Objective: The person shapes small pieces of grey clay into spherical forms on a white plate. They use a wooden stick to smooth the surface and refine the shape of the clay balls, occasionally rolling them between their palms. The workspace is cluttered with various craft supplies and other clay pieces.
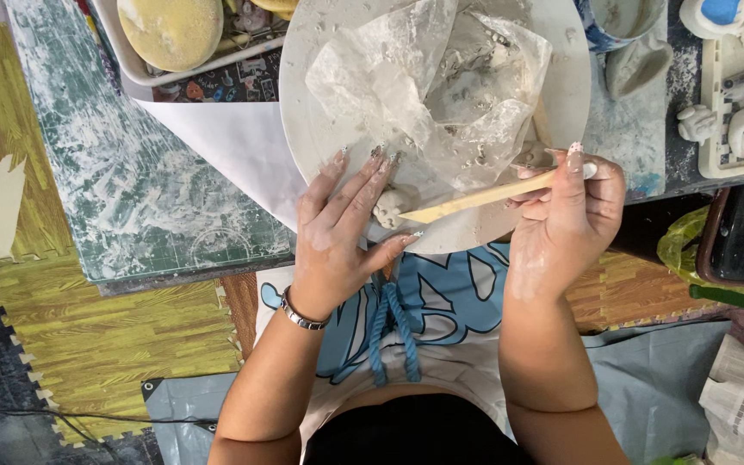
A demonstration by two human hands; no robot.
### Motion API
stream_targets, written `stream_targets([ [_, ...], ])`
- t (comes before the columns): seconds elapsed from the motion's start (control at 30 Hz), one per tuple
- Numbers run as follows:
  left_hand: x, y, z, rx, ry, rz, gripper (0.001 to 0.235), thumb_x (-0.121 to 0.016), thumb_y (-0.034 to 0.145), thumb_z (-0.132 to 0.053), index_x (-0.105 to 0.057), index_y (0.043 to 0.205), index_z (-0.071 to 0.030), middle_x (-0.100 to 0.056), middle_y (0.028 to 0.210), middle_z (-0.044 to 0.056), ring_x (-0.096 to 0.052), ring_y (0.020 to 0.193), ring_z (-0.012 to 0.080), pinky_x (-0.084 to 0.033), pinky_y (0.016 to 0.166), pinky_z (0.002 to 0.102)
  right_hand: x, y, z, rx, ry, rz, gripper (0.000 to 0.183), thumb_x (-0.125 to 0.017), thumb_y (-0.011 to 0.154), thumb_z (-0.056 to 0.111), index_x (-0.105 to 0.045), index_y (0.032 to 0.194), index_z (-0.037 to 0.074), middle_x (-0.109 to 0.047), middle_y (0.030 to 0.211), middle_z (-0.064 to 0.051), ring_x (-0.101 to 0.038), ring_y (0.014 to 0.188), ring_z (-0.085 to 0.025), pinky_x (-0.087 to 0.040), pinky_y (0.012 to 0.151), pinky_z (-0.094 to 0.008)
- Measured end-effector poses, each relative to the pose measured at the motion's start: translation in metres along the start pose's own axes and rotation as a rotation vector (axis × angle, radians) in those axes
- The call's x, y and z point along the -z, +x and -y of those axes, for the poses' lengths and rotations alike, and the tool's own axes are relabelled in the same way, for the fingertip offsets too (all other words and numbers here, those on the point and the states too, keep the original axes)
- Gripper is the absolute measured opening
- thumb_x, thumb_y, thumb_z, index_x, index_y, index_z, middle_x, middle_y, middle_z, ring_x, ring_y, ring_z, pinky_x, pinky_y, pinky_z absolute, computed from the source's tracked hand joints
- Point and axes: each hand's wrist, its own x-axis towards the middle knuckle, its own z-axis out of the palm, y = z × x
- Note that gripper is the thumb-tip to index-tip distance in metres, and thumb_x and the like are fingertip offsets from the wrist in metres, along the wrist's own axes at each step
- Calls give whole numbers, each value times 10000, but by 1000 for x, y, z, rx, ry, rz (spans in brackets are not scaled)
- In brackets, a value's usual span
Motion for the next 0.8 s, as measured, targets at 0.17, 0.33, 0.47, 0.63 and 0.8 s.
stream_targets([
  [0.17,0,-1,1,3,-1,11,769,-839,853,-459,-580,1464,-72,-604,1478,93,-477,1427,374,-360,1211,460,5,4,-2,17,-7,22,83,-636,1153,44,-574,1124,-3,-664,964,-131,-697,742,-216,-512,548,-316],
  [0.33,-2,1,-1,0,-7,-10,775,-836,855,-467,-573,1464,-68,-602,1481,93,-474,1435,372,-361,1224,465,3,4,3,-46,75,33,79,-637,1090,36,-558,1087,29,-670,1011,-112,-704,774,-225,-508,538,-300],
  [0.47,-2,-1,-2,9,3,-6,781,-834,851,-472,-572,1468,-69,-606,1479,92,-475,1435,363,-367,1209,459,1,-2,0,-7,14,64,90,-631,1141,46,-556,1100,18,-675,957,-145,-693,750,-204,-523,574,-325],
  [0.63,-2,-1,0,1,5,-1,774,-837,864,-463,-571,1478,-75,-604,1487,84,-471,1452,359,-377,1205,455,8,3,-1,3,68,70,107,-646,1137,43,-547,1100,22,-676,985,-136,-668,712,-186,-567,645,-340],
  [0.8,-2,-2,-1,6,11,-1,781,-836,865,-471,-567,1483,-76,-595,1498,81,-468,1456,357,-379,1208,461,13,1,0,-13,56,44,88,-644,1137,38,-568,1151,-4,-693,1031,-153,-658,699,-185,-557,677,-305],
])
